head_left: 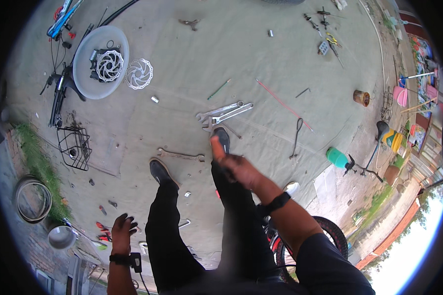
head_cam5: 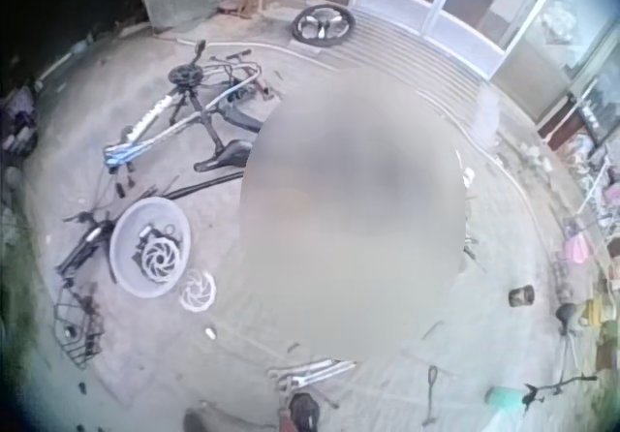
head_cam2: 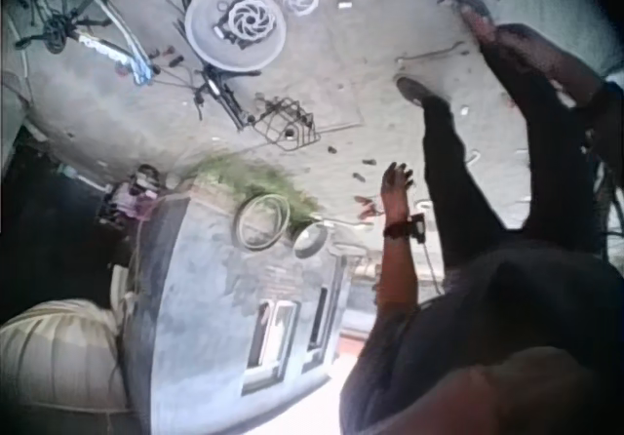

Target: The person selects small parts from a blue bin, walks outside, and attaches a black mudguard to a red mountain bike. They use a screwdriver to tighten the mudguard onto the bike frame.

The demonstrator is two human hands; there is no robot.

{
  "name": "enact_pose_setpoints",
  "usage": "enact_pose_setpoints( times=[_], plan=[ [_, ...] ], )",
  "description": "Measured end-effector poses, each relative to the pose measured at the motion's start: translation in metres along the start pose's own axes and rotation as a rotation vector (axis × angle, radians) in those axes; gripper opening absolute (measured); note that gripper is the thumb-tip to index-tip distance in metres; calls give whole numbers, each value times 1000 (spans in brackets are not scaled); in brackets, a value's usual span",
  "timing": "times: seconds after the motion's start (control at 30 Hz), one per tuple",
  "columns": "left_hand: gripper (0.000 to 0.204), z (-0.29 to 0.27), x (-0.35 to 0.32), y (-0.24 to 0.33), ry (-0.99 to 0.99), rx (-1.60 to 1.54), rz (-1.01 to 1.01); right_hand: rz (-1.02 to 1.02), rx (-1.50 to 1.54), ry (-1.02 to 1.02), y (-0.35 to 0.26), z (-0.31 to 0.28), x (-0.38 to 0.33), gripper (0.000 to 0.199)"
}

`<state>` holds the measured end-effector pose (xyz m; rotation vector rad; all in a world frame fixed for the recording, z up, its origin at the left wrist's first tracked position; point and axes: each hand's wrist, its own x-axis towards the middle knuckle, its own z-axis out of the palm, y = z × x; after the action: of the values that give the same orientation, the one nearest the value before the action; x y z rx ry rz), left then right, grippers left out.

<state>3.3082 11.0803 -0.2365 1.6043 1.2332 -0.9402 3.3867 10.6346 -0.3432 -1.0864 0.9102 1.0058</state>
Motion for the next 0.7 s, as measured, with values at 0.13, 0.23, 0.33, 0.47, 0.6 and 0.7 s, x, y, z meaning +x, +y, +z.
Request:
enact_pose_setpoints(
  times=[0.13,0.23,0.33,0.47,0.6,0.7],
  plan=[
    [51,61,-44,53,-309,-132,134,40,-231,-305,3,75,-84,44],
    [48,106,-66,66,-529,-477,152,-247,-478,-432,45,112,-99,49],
    [35,122,-66,63,-521,-458,41,-190,-725,-539,35,124,-105,52],
    [18,121,-65,54,-464,-595,-13,-141,-366,-481,31,96,-109,32],
    [18,106,-77,60,-428,-577,1,-132,174,-338,27,55,-109,25],
    [18,100,-90,63,-428,-559,17,-119,230,-246,-9,53,-139,26]
  ],
)
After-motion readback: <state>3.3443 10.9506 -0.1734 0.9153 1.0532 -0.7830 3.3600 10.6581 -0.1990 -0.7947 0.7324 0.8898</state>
